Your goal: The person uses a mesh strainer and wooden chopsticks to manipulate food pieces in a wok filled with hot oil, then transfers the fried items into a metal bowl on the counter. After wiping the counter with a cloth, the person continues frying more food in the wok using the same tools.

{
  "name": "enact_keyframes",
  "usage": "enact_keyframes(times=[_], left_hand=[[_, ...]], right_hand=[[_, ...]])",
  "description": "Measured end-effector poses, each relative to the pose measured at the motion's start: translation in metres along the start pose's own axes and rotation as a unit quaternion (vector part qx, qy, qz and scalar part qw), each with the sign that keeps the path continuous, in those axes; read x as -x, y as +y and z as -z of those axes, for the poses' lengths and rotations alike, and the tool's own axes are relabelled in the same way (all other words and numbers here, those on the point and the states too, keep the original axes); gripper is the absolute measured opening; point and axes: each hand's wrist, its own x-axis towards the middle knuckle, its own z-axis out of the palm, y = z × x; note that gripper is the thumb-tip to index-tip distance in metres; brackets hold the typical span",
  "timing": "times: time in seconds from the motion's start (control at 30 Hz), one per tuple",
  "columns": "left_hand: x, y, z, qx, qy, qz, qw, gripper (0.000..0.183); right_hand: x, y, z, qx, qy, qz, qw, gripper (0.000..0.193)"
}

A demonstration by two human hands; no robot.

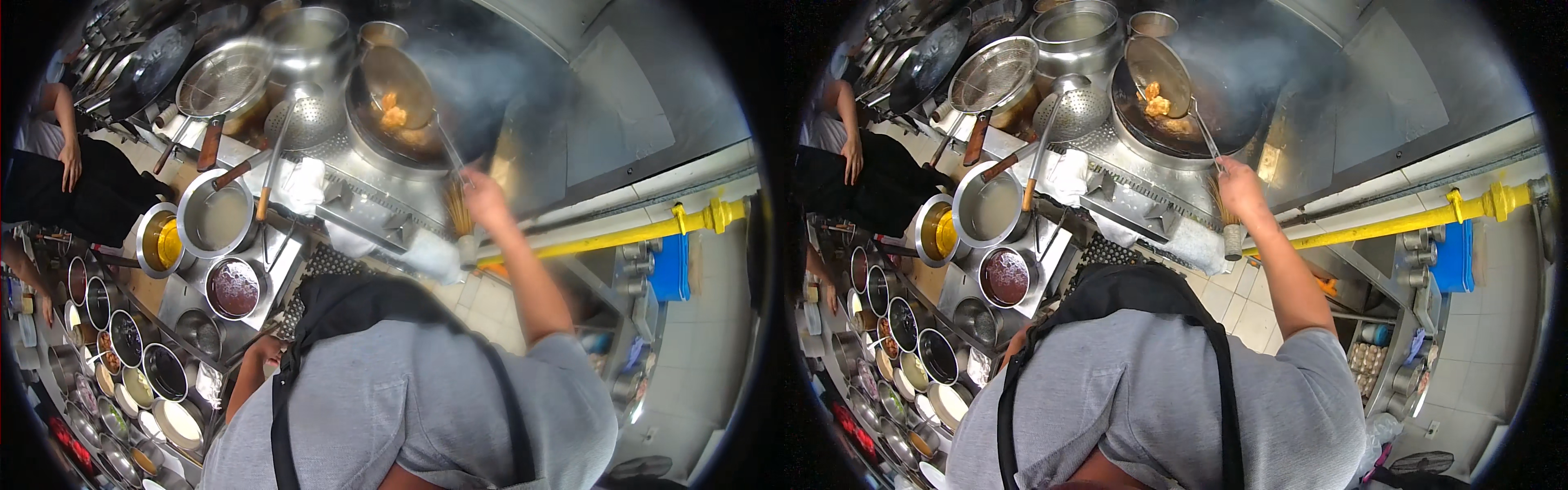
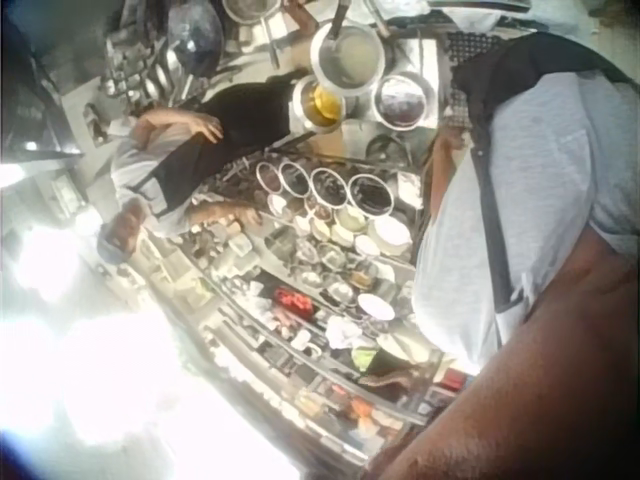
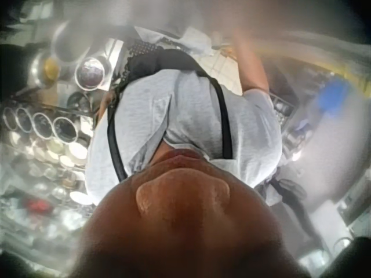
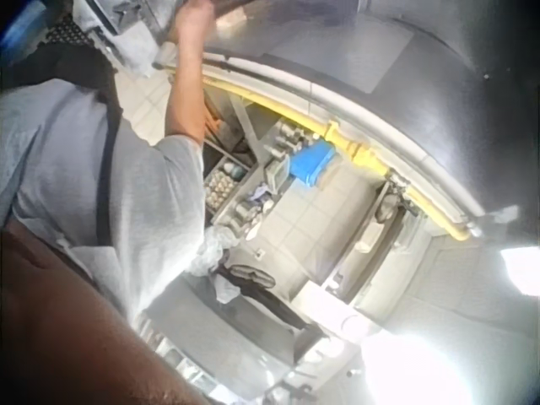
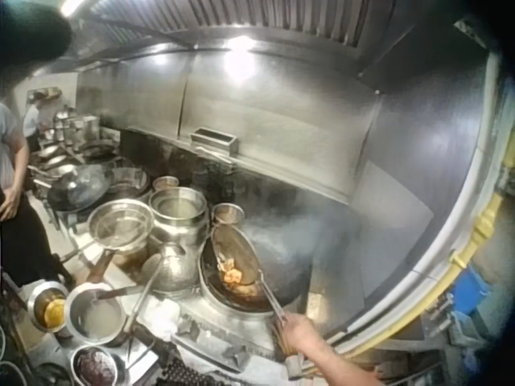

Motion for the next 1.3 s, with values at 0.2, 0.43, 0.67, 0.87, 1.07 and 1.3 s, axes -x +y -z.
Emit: enact_keyframes(times=[0.2,0.43,0.67,0.87,1.07,1.3], left_hand=[[-0.029,-0.041,-0.013,0.053,-0.073,0.083,0.992,0.033],[-0.042,-0.045,-0.009,0.069,-0.071,0.108,0.989,0.032],[-0.042,-0.031,-0.001,0.062,-0.051,0.098,0.992,0.031],[-0.043,-0.038,-0.004,0.089,-0.037,0.105,0.990,0.031],[-0.047,-0.073,-0.017,0.141,-0.041,0.125,0.981,0.031],[-0.045,-0.085,-0.013,0.192,-0.021,0.133,0.972,0.031]], right_hand=[[0.033,-0.046,0.012,0.059,0.015,-0.062,0.996,0.032],[0.022,0.001,0.054,0.006,0.019,-0.117,0.993,0.038],[-0.033,0.081,0.050,0.111,0.131,-0.155,0.973,0.037],[-0.025,0.029,0.047,0.103,-0.128,-0.235,0.958,0.024],[-0.022,0.009,0.055,-0.437,-0.118,-0.406,0.794,0.012],[-0.072,0.046,-0.003,-0.453,-0.113,-0.320,0.824,0.006]])
